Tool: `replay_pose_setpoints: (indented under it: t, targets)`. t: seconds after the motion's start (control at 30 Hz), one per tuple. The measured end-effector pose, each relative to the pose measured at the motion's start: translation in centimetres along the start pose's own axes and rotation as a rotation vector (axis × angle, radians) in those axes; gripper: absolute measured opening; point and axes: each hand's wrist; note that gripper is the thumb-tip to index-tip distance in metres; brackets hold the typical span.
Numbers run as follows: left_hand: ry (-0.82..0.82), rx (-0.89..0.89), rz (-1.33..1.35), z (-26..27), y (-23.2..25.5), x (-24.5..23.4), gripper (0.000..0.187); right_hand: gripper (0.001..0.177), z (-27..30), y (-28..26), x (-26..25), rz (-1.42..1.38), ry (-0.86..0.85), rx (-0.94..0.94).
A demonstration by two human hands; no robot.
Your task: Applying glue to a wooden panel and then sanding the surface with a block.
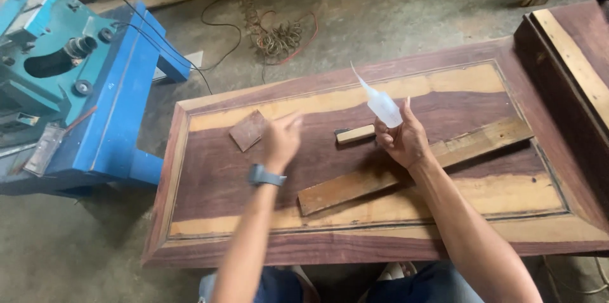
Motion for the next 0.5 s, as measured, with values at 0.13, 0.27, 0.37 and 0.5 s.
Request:
replay_pose_setpoints:
  t: [0.13,0.27,0.37,0.5]
  targets:
    - [0.241,-0.165,0.602,-3.0,9.0,-0.5,0.015,0.069,0.1,0.6,-0.1,0.004,-0.09,-0.024]
    - [0.204,-0.382,1.015,-5.8,11.6,1.2,0.019,0.062,-0.4,0.5,-1.0,-0.03,-0.087,-0.038]
    - [0.184,-0.356,1.032,-6.9,11.8,2.6,0.017,0.059,-1.0,1.0,-1.8,-0.019,-0.099,-0.046]
    - [0.178,-0.343,1.07,-7.4,11.5,3.3,0.015,0.054,-2.5,2.0,-3.5,-0.013,-0.121,-0.051]
Point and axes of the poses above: each hand's wrist, its own z-axis away from the middle knuckle, its own x-axis out of the palm, y = z × x, and after that the axes turned 6 degrees about x, right-handed
